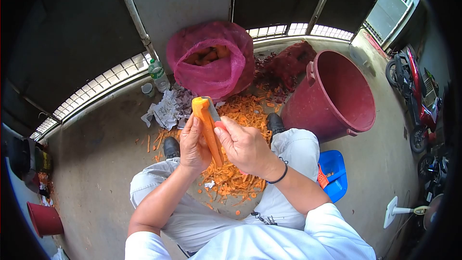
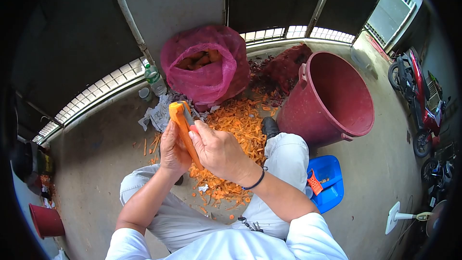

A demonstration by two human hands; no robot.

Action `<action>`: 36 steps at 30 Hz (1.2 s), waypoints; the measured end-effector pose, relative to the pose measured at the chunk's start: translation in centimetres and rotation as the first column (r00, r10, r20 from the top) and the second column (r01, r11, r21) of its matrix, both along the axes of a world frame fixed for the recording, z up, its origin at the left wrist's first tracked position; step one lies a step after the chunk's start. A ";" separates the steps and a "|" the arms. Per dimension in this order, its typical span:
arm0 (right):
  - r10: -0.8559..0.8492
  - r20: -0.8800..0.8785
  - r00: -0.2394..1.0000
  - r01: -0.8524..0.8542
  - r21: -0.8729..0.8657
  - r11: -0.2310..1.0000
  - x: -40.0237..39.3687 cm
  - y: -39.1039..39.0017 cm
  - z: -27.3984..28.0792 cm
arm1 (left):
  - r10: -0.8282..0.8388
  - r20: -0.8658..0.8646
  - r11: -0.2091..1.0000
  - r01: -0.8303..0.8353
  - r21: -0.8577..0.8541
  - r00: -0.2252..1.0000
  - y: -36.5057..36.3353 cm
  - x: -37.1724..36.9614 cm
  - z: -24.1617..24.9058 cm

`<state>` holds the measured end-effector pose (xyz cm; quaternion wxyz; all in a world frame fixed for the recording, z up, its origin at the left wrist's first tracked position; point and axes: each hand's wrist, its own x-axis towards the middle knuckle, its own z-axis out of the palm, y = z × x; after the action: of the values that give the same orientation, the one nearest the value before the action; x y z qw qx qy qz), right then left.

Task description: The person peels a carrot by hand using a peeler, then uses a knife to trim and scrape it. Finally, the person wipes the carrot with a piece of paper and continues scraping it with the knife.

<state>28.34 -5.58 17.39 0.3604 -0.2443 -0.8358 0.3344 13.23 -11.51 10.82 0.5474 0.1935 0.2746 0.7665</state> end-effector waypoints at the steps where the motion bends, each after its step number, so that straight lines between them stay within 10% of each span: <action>1: -0.006 0.029 1.000 0.006 0.005 1.000 0.0 0.1 0.1 | 0.003 -0.001 1.000 -0.003 -0.001 1.000 0.0 0.0 -0.2; 18: 0.084 0.185 0.979 -0.075 -0.057 0.996 0.5 -1.1 -1.1 | 0.109 0.173 0.988 -0.088 -0.125 0.979 1.4 -1.9 -1.0; 28: -0.139 0.022 0.990 0.114 0.454 0.884 -0.2 0.0 0.5 | 0.106 -0.003 0.991 -0.105 0.077 0.994 0.8 -1.4 0.6; 36: -0.105 -0.024 0.994 0.105 0.412 0.905 -0.7 0.3 0.4 | 0.091 -0.053 0.991 -0.085 0.101 0.994 0.5 -0.6 0.6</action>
<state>27.62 -5.23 17.74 0.4217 -0.2070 -0.8731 0.1305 12.64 -11.05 11.42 0.4946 0.2300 0.2603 0.7967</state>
